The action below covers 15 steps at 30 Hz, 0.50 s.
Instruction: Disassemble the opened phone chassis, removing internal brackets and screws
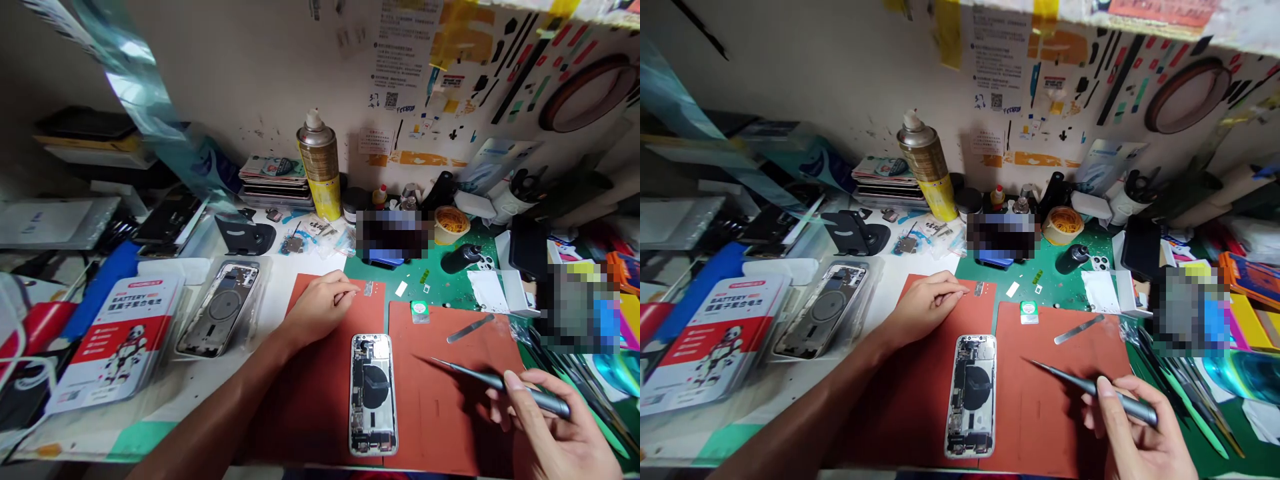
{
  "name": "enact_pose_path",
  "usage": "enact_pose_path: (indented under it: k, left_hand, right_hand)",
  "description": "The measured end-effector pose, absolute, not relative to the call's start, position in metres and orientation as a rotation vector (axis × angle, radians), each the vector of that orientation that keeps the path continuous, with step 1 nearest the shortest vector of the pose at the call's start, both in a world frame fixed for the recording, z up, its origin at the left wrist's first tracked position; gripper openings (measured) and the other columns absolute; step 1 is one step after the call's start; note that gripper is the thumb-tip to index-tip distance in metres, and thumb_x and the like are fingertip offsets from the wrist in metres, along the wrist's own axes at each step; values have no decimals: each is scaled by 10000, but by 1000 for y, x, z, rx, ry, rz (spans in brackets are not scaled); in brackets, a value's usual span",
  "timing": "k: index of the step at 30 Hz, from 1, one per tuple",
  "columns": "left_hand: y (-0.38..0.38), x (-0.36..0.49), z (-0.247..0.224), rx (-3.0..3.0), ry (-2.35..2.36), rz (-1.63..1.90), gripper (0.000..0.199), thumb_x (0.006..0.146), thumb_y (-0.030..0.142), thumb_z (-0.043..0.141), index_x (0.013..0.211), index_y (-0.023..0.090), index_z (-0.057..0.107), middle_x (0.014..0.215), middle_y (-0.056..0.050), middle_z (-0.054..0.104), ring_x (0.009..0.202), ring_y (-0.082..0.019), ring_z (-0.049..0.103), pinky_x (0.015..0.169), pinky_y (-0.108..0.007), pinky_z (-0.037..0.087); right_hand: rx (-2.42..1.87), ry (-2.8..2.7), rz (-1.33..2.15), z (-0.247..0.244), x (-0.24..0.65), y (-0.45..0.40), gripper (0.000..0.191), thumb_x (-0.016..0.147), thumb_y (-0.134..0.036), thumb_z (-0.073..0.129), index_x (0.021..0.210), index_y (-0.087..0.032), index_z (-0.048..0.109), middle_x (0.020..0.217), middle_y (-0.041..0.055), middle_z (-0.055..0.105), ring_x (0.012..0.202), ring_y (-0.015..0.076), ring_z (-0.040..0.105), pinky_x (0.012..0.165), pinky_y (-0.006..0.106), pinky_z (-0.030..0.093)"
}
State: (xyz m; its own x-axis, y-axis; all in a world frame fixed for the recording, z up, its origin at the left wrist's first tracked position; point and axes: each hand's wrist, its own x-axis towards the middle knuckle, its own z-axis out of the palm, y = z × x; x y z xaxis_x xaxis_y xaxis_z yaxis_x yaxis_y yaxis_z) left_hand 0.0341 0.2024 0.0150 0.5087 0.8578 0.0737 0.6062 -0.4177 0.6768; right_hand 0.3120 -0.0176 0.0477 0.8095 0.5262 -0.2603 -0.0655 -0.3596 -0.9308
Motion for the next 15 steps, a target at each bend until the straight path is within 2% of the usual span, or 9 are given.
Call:
enact_pose_path:
  k: [4, 7, 10, 13, 15]
  left_hand:
    - [203, 32, 17, 2140, 1166, 550, 342, 1032, 282, 501, 1019, 247, 841, 1016, -35, 753, 855, -175, 703, 778, -290, 539]
    - [203, 31, 17, 2139, 1129, 569, 370, 1038, 368, 494, 1015, 244, 841, 1022, -50, 756, 874, -194, 707, 790, -296, 535]
    - [206, 31, 18, 2130, 1103, 606, 386, 1022, 444, 517, 1001, 245, 846, 1014, -57, 765, 839, -203, 710, 740, -293, 534]
    - [210, 31, 18, 2104, 1140, 643, 348, 972, 525, 582, 980, 306, 852, 1027, -21, 786, 804, -200, 718, 654, -271, 530]
    - [211, 29, 18, 2083, 1170, 717, 305, 950, 559, 608, 954, 368, 846, 1019, 23, 789, 844, -206, 731, 691, -282, 546]
  right_hand:
    - [-1824, -290, 581, 41, 315, -37, 611, 670, -506, 999, 1122, -208, 714, 729, 51, 787, 599, 218, 766, 535, 214, 629]
    - [-1819, -285, 600, 41, 313, -48, 564, 642, -521, 1004, 987, -185, 710, 767, 84, 803, 632, 236, 788, 583, 243, 655]
    - [-1846, -639, 439, 36, 314, -57, 379, 798, -479, 909, 892, -188, 685, 894, 115, 830, 735, 264, 822, 664, 301, 682]
    - [-1931, -958, 144, 22, 321, -61, 197, 940, -373, 790, 1000, -196, 728, 913, 88, 829, 775, 231, 818, 726, 303, 670]
    - [-1956, -1036, -13, 9, 328, -58, 146, 966, -331, 756, 1038, -204, 752, 947, 84, 819, 834, 224, 801, 808, 330, 654]
